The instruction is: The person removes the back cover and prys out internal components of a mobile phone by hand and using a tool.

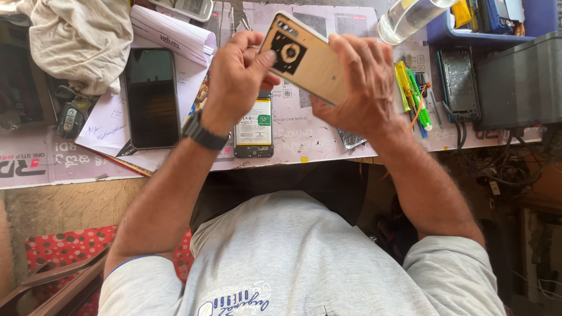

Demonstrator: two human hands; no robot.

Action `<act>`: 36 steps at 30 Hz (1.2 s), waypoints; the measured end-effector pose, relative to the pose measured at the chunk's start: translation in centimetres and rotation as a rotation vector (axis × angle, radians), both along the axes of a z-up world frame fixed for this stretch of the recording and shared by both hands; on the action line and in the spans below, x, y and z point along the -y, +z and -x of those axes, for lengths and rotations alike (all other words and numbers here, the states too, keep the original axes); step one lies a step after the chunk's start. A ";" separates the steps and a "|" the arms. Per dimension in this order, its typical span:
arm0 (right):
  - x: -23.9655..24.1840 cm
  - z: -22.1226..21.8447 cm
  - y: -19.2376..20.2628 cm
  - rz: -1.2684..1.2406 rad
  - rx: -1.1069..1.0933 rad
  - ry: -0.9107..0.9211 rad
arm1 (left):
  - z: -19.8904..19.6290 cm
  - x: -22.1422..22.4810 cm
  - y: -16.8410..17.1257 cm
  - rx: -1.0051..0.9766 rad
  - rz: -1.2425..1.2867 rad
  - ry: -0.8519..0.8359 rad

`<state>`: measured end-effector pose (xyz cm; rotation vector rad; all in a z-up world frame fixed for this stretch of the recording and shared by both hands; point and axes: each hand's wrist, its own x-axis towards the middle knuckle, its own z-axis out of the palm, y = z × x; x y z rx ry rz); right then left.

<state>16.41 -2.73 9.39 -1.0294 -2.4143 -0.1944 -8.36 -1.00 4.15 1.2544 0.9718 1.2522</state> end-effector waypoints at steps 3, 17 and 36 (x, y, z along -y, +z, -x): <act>1.2 -0.4 0.1 0.187 -0.190 0.012 | 0.1 -0.9 -0.5 0.152 0.097 -0.082; 4.4 -3.6 -2.8 0.618 -0.572 0.056 | 1.6 -0.1 -0.7 0.018 -0.188 -0.052; 5.7 -0.6 -2.2 0.096 -0.086 -0.083 | 2.5 -1.5 -6.9 -0.886 -0.662 -0.024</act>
